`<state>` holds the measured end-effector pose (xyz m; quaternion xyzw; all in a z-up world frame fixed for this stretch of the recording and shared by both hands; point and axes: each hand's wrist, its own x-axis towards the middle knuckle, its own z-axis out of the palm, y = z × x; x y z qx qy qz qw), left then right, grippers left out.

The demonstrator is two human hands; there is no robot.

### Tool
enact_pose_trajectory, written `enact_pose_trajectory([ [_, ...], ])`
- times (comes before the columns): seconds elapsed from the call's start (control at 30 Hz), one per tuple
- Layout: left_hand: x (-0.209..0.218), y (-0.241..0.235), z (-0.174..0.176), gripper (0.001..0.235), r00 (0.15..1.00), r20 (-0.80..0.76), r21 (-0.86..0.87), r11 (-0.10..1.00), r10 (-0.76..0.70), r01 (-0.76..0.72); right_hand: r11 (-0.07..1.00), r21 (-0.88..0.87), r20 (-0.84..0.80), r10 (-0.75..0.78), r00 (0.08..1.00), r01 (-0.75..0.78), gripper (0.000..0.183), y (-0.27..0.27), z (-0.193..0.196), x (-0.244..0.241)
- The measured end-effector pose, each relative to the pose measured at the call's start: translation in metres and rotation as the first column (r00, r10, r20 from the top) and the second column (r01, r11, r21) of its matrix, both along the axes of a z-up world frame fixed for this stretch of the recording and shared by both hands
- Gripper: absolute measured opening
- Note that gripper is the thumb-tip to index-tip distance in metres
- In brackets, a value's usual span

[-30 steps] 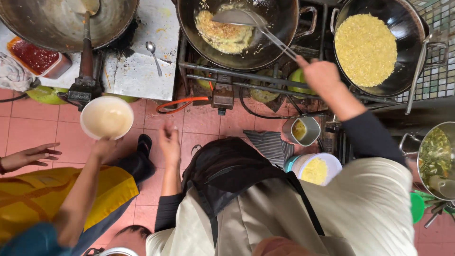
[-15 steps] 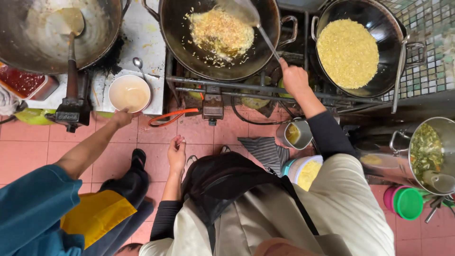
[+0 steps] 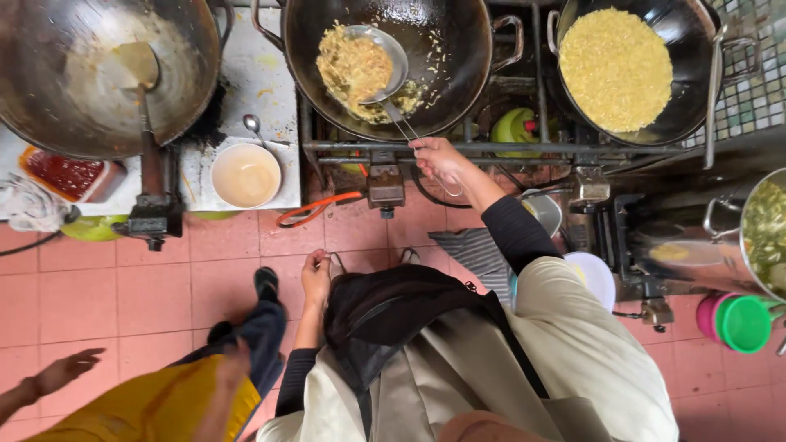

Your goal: Frying food in woks and using a strainer to scoop and drain the items.

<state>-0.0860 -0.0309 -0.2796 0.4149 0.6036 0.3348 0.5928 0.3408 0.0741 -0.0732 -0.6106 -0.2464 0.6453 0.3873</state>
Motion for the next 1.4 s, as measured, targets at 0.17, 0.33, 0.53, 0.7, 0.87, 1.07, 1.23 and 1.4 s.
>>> enact_pose_trajectory([
  [0.17,-0.049,0.056,0.042,0.031,0.996,-0.049,0.068,0.995,-0.069,0.072,0.994,0.096,0.069,-0.067,0.995,0.060,0.045,0.004,-0.001,-0.038],
  [0.33,-0.096,0.083,0.031,0.031,0.988,-0.106,0.063,0.991,-0.109,0.116,0.996,0.082,0.465,-0.064,0.883,0.028,0.049,-0.010,0.013,-0.047],
  [0.53,-0.123,0.086,0.009,0.033,0.952,-0.193,0.027,0.968,-0.239,0.248,0.971,-0.140,0.943,0.072,-0.324,-0.193,0.063,-0.027,-0.016,-0.033],
  [0.7,-0.119,0.088,-0.002,0.032,0.952,-0.166,0.046,0.963,-0.256,0.266,0.957,-0.226,0.862,0.110,-0.495,-0.180,0.067,-0.035,0.003,-0.038],
  [0.87,-0.114,0.086,0.005,0.033,0.952,-0.129,-0.020,0.960,-0.279,0.279,0.980,-0.170,0.916,0.118,-0.384,-0.104,0.053,-0.016,0.020,-0.004],
  [1.07,-0.128,0.088,0.020,0.032,0.971,-0.103,-0.069,0.976,-0.215,0.208,0.990,-0.138,0.963,0.138,0.229,-0.017,0.041,-0.020,0.019,-0.033],
  [1.23,-0.135,0.088,0.004,0.032,0.979,-0.092,-0.047,0.983,-0.179,0.176,0.968,-0.105,0.215,-0.203,0.955,0.230,0.053,0.006,-0.014,-0.085],
  [1.4,-0.126,0.097,0.031,0.034,0.969,-0.090,-0.054,0.973,-0.228,0.224,0.950,0.083,0.007,-0.303,0.953,0.302,0.052,0.026,-0.013,-0.106],
])
